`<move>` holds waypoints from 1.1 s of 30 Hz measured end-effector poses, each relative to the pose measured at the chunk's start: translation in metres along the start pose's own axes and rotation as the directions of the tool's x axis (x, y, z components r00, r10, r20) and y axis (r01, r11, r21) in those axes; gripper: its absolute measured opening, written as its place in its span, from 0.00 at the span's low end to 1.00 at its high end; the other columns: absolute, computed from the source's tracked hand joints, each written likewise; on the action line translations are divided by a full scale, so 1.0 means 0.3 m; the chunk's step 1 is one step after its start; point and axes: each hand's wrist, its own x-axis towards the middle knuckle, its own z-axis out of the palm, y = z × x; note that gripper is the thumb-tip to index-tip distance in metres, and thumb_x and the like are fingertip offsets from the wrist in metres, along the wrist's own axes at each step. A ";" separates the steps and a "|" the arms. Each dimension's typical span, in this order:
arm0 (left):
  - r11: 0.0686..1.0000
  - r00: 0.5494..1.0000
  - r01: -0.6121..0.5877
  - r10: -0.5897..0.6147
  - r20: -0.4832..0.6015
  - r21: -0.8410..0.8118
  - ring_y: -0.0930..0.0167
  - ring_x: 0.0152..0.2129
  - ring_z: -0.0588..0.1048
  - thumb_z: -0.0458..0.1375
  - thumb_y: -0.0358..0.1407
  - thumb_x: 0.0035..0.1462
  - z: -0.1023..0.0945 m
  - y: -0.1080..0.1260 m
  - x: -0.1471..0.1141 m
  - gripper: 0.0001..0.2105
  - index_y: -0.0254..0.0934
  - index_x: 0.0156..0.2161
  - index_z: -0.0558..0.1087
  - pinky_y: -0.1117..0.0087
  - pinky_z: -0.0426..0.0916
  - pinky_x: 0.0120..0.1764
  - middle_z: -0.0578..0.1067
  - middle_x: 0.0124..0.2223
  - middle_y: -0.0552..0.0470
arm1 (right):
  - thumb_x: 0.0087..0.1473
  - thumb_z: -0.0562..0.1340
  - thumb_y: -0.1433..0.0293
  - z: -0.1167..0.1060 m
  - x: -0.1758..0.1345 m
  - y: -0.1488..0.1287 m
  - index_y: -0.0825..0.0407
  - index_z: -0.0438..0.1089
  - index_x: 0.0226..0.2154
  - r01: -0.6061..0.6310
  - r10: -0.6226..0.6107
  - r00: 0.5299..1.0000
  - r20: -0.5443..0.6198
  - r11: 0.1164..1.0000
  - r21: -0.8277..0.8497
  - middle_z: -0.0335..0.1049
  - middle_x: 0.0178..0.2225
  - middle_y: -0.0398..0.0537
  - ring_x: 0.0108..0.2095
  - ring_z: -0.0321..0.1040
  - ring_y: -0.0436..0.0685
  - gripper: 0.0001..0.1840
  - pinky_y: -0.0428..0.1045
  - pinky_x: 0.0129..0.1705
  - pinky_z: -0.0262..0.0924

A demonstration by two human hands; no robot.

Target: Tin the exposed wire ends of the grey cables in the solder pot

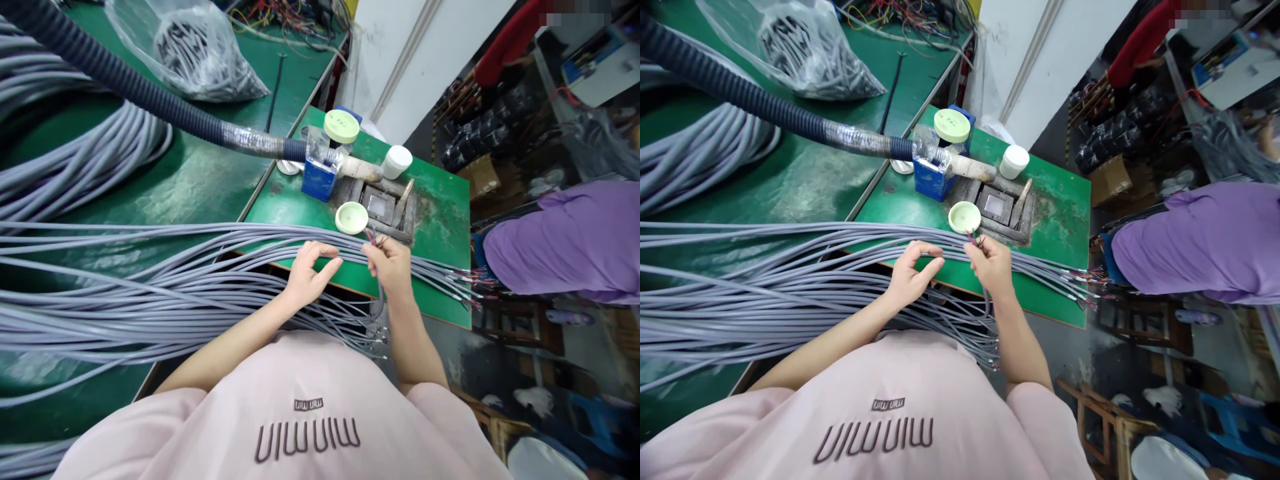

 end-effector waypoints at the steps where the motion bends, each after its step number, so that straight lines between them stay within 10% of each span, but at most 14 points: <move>1: 0.992 0.999 -0.050 0.050 0.007 0.119 0.65 0.40 0.71 0.59 0.41 0.55 -0.003 -0.021 0.009 0.09 0.39 0.37 0.73 0.62 0.62 0.47 0.76 0.39 0.48 | 0.49 0.62 0.65 -0.017 0.040 -0.001 0.51 0.62 0.17 0.023 -0.023 1.000 0.002 0.998 -0.063 0.59 0.12 0.35 0.12 0.52 0.45 0.14 0.43 0.16 0.47; 10: 0.881 0.974 -0.223 0.184 0.131 0.417 0.64 0.45 0.71 0.56 0.41 0.59 0.016 -0.120 0.008 0.10 0.40 0.42 0.73 0.56 0.51 0.57 0.78 0.43 0.47 | 0.47 0.58 0.65 -0.020 0.316 0.028 0.53 0.60 0.12 0.185 -0.056 0.968 0.244 0.817 -0.546 0.56 0.13 0.38 0.18 0.53 0.46 0.17 0.45 0.23 0.44; 23: 0.878 0.972 -0.230 0.186 0.143 0.420 0.64 0.43 0.72 0.56 0.41 0.58 0.016 -0.127 0.007 0.09 0.41 0.40 0.74 0.56 0.50 0.58 0.78 0.42 0.48 | 0.49 0.57 0.69 0.050 0.384 0.008 0.55 0.77 0.24 0.310 0.089 0.925 0.370 0.388 -0.868 0.69 0.22 0.48 0.26 0.61 0.52 0.13 0.48 0.26 0.42; 33: 0.861 0.962 -0.271 0.234 0.137 0.430 0.65 0.41 0.72 0.56 0.40 0.58 0.013 -0.128 0.007 0.08 0.41 0.40 0.74 0.56 0.51 0.57 0.78 0.41 0.49 | 0.46 0.58 0.67 -0.095 0.402 -0.008 0.56 0.67 0.14 0.196 -0.041 0.978 0.207 0.530 -0.825 0.55 0.16 0.41 0.21 0.50 0.48 0.14 0.47 0.25 0.41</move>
